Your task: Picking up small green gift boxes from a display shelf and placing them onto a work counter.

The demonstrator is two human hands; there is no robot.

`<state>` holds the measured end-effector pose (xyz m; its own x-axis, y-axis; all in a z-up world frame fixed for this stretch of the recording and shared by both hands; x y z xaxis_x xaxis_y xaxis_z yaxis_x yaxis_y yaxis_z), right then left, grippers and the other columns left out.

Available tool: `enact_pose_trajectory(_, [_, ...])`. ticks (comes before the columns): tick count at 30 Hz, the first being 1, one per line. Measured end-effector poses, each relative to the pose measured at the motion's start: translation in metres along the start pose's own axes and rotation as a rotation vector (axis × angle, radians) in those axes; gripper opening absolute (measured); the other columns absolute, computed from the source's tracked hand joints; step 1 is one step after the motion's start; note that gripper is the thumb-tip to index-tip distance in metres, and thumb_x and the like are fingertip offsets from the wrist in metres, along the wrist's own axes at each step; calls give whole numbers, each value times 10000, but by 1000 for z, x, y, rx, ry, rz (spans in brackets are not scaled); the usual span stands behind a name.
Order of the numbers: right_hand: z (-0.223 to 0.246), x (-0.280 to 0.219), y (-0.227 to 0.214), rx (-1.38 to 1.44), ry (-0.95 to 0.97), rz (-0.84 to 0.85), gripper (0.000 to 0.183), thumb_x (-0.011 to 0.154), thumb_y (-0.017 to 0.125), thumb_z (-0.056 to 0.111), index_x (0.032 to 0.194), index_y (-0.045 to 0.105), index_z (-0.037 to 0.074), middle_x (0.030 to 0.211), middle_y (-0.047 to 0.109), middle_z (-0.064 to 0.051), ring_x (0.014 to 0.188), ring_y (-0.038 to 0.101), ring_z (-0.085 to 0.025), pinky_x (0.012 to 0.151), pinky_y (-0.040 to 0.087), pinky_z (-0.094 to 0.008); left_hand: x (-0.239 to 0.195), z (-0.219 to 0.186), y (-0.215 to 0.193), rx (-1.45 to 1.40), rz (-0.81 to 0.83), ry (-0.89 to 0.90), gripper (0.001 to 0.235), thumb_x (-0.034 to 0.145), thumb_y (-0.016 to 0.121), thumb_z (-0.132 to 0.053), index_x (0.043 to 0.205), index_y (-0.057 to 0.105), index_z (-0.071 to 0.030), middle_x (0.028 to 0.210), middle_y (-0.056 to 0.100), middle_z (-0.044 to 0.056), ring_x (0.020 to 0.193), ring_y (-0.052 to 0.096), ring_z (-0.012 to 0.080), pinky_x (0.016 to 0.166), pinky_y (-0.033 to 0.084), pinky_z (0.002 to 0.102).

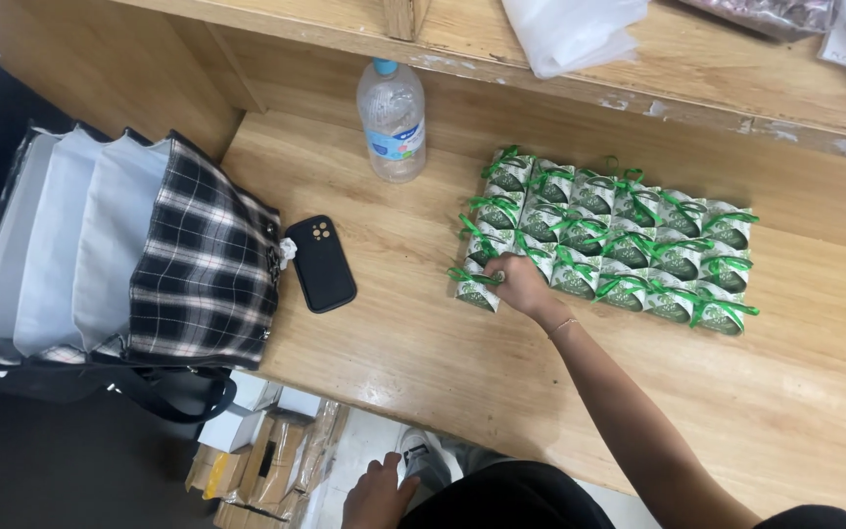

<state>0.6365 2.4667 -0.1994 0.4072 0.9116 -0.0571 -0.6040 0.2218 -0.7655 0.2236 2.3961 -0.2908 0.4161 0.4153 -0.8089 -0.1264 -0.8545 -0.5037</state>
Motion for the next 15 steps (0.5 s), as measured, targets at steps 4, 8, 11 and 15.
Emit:
enact_pose_trajectory(4, [7,3,-2,6,-66,-2,214,724,830,66,926,759,80,984,732,-138,856,695,-314,784,556,-402,-6,0,-3,-8,-10,-11,601,972,606,-517,1426,456,-154,1249,596,217,1154,654,383,952,562,485])
enact_pose_trajectory(8, [2,3,0,3,-89,-25,222,723,821,55,935,756,73,996,726,-147,866,695,-324,797,559,-408,-4,4,-7,13,-38,-9,596,977,603,-528,1417,461,-152,1249,599,215,1150,653,382,948,562,489])
enact_pose_trajectory(11, [15,-6,-5,-43,-133,-73,331,721,817,56,1037,718,63,1045,704,-179,919,679,-368,824,553,-434,-10,1,-8,6,-63,-15,586,980,601,-519,1410,463,-146,1247,603,213,1144,654,381,941,565,492])
enact_pose_trajectory(15, [82,-38,-49,-71,-157,-204,490,760,800,83,1220,634,54,1099,658,-227,1023,630,-431,863,523,-480,-13,-1,-11,-40,-133,-17,581,965,613,-502,1406,461,-155,1242,609,209,1140,656,374,941,563,489])
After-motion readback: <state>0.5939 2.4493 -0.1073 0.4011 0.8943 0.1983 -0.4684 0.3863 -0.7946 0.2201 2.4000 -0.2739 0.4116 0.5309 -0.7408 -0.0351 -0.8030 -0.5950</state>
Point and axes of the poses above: each hand's wrist, its own x-axis towards the middle knuckle, its own y-axis out of the palm, z = x × y, the point moved 10 cm from there along x, towards the middle knuckle
